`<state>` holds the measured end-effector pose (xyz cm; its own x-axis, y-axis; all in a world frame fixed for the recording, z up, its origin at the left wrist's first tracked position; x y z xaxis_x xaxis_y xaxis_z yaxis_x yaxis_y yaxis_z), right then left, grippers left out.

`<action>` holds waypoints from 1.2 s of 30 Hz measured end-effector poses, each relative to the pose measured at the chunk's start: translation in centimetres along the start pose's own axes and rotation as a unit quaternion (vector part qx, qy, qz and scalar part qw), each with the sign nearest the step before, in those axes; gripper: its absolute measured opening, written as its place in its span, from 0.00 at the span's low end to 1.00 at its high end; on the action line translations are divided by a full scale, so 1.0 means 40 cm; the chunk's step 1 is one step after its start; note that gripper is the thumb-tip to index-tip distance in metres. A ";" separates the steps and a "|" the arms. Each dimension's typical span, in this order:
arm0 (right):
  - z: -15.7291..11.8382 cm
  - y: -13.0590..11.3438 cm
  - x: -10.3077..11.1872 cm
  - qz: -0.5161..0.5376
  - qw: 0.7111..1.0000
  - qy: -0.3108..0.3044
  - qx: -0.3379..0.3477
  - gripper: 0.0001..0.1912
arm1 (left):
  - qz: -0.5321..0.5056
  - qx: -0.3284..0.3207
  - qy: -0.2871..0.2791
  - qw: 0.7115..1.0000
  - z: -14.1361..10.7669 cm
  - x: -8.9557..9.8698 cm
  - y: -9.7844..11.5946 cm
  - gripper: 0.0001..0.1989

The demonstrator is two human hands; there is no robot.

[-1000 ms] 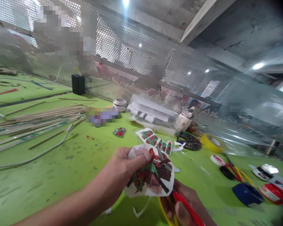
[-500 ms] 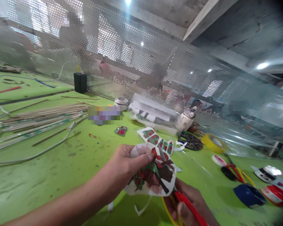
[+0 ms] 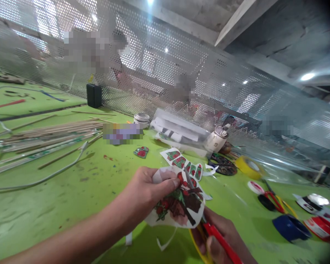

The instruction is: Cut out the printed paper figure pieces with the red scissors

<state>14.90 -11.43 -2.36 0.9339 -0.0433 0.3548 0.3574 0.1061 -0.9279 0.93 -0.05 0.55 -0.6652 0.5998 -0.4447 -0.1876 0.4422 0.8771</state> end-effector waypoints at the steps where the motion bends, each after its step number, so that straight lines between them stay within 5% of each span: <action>1: 0.000 0.000 0.000 0.005 1.000 -0.002 0.000 0.33 | 0.004 0.000 0.002 1.000 -0.001 0.000 0.001 0.12; 17: 0.004 -0.001 0.004 0.016 0.999 -0.026 0.025 0.31 | 0.033 0.001 0.009 0.999 -0.002 -0.004 0.008 0.12; 29: -0.005 0.011 0.003 -0.005 0.999 0.026 0.029 0.30 | 0.025 0.001 -0.003 1.000 -0.003 0.001 -0.002 0.12; 36: 0.000 0.008 0.006 0.024 0.999 -0.020 0.015 0.30 | 0.044 0.000 -0.007 0.999 -0.002 0.005 0.009 0.12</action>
<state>15.24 -11.41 -2.56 0.9494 0.0029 0.3140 0.3106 0.1377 -0.9405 0.67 0.15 0.79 -0.6684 0.6465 -0.3678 -0.1286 0.3866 0.9132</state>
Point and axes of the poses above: each hand's wrist, its own z-axis towards the middle knuckle, its own x-axis out of the back of the hand, y = z × x, the point moved 3 cm from there along z, towards the middle knuckle, and after that the axes turned 2 degrees about -z, right-handed, at the moved point
